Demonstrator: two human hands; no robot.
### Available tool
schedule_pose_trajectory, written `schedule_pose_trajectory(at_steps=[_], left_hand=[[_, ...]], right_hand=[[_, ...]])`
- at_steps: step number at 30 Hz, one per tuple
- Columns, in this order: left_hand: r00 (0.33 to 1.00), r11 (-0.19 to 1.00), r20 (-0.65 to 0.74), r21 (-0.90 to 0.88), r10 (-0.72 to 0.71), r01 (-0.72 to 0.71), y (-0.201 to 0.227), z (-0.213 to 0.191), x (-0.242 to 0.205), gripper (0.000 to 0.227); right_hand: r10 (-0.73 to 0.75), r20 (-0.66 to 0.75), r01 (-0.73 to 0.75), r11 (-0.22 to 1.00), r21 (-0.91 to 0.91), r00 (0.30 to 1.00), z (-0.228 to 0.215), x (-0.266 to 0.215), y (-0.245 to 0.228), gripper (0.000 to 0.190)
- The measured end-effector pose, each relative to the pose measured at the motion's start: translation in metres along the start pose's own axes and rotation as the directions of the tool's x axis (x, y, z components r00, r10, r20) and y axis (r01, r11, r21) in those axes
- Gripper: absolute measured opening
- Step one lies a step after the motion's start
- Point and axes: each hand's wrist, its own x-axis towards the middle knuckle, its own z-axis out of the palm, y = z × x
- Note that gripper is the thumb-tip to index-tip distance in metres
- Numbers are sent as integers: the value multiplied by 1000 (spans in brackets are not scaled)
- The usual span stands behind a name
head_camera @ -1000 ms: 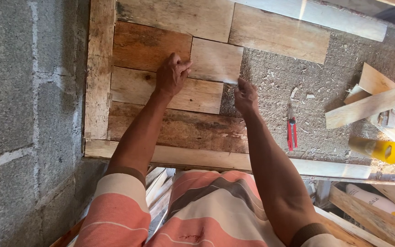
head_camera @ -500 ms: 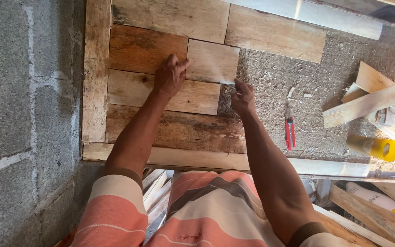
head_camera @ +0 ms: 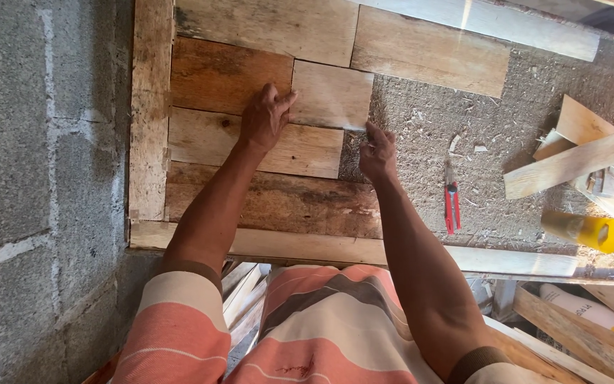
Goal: Applying glue and arranging thin wood planks onto a wooden frame to create a surface.
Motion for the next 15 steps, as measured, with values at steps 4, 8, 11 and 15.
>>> schedule_pose_trajectory(at_steps=[4,8,11,15], left_hand=[[1000,1000,-1,27,-4,4,7,-6,1,55],[999,999,21,36,-31,31,3,-2,2,51],[996,998,55,17,-67,67,3,-2,3,48],[997,998,27,11,-66,66,5,-1,3,51]], right_hand=[[23,5,-23,1000,-4,1000,0,3,2,53],[15,19,-14,999,-43,1000,-1,2,1,54],[26,24,-25,999,-43,999,0,4,3,57],[3,46,-1,1000,-31,999,0,6,6,59]])
